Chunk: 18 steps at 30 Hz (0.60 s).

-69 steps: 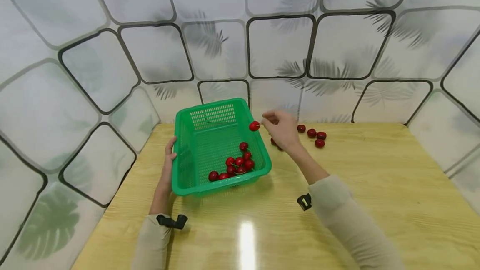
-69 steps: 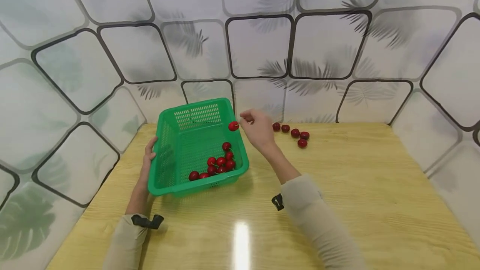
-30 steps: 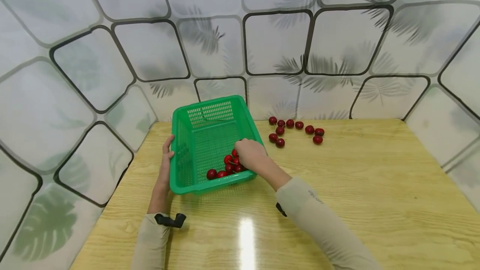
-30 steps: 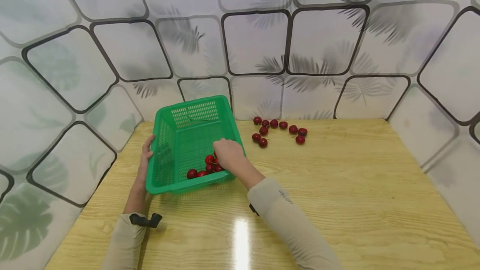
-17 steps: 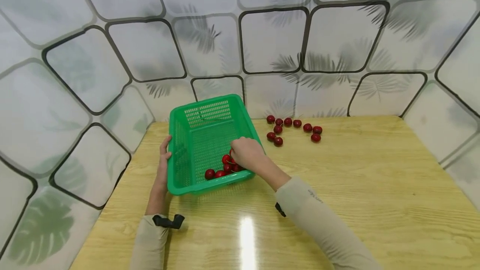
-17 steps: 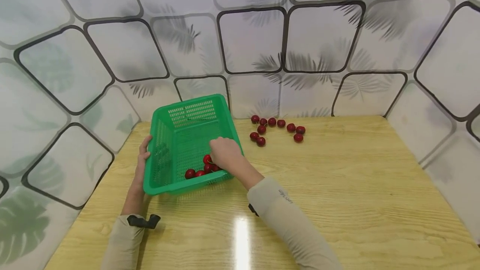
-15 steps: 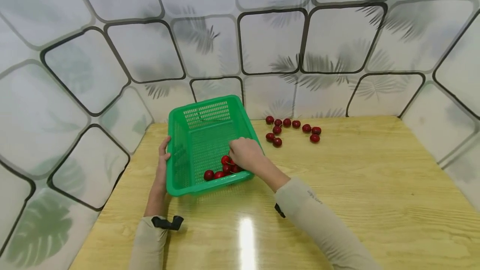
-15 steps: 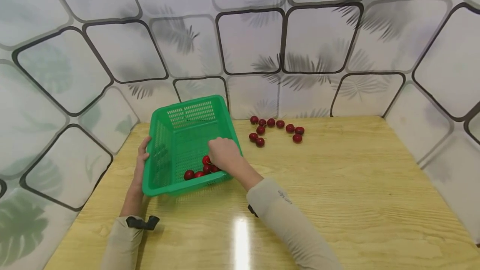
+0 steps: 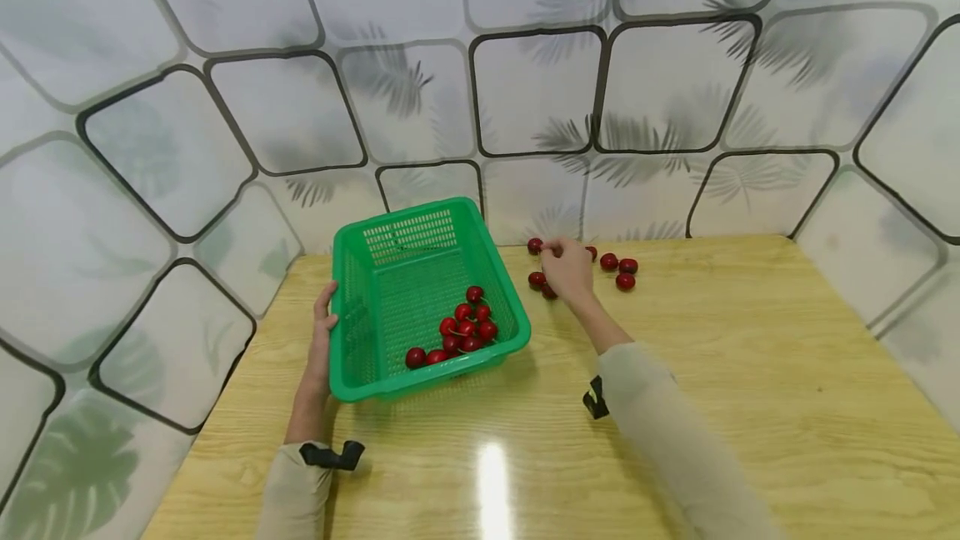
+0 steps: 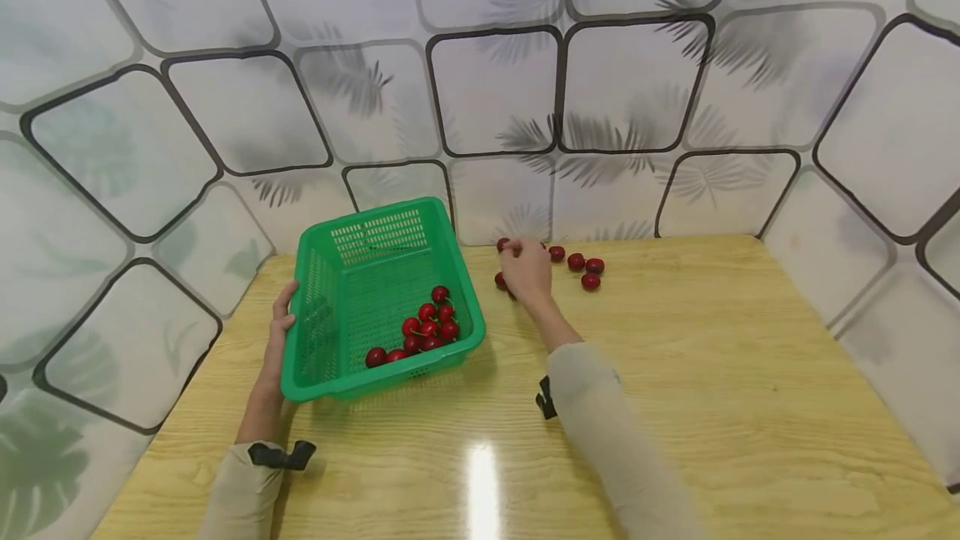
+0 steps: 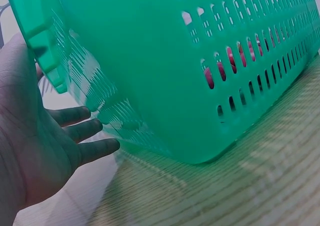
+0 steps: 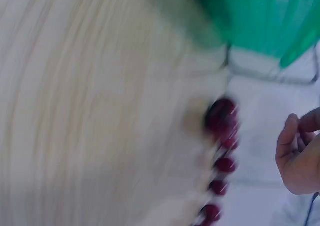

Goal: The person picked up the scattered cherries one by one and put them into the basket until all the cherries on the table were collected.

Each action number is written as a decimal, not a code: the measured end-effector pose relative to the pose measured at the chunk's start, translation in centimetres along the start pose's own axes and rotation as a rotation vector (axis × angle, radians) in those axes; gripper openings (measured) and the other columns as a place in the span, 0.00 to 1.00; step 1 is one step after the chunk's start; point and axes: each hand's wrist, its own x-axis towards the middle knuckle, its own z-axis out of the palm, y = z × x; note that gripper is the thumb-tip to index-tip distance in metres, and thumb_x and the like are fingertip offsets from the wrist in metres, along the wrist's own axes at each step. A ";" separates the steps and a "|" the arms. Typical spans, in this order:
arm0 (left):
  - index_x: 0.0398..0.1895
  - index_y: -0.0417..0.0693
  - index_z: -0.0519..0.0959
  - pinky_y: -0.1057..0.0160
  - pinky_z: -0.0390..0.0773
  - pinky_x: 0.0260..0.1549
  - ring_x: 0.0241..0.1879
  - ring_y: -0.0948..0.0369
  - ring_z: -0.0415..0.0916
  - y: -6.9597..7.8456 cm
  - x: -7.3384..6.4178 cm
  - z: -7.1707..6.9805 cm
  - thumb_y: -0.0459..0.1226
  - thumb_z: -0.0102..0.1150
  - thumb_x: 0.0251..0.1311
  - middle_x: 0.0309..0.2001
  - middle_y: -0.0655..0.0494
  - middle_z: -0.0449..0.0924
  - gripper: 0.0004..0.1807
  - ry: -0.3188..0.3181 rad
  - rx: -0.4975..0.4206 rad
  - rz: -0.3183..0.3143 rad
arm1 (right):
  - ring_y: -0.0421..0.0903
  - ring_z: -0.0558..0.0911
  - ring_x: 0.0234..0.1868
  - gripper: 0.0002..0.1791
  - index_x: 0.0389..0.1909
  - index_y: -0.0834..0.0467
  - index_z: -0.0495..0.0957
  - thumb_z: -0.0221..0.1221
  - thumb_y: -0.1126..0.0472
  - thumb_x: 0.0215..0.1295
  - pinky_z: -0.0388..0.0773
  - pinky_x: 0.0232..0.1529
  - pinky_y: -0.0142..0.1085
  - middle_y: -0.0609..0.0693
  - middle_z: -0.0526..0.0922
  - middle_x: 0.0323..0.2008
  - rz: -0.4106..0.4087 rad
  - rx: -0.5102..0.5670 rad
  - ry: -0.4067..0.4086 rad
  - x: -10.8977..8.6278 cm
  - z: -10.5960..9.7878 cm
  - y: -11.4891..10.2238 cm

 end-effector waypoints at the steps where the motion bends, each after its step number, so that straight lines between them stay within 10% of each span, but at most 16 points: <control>1: 0.80 0.61 0.43 0.66 0.60 0.55 0.70 0.50 0.45 0.0 0.2 0.1 0.40 0.26 0.76 0.79 0.51 0.32 0.30 -0.002 -0.001 0.001 | 0.52 0.78 0.33 0.17 0.47 0.64 0.83 0.50 0.64 0.65 0.73 0.34 0.40 0.61 0.85 0.42 0.034 -0.057 -0.045 0.5 -0.7 1.2; 7: 0.80 0.62 0.43 0.65 0.58 0.56 0.72 0.48 0.42 0.5 0.7 0.3 0.42 0.27 0.75 0.79 0.51 0.31 0.31 -0.004 0.010 0.001 | 0.57 0.79 0.41 0.21 0.54 0.70 0.79 0.51 0.71 0.60 0.75 0.39 0.43 0.67 0.81 0.52 0.016 -0.243 -0.280 1.8 -2.4 6.3; 18: 0.80 0.60 0.41 0.65 0.54 0.56 0.73 0.47 0.37 0.4 -0.3 0.2 0.43 0.26 0.76 0.79 0.50 0.28 0.31 -0.007 0.038 -0.005 | 0.59 0.82 0.45 0.10 0.42 0.64 0.83 0.57 0.65 0.67 0.77 0.48 0.50 0.61 0.85 0.43 -0.079 -0.345 -0.310 0.8 -1.4 7.5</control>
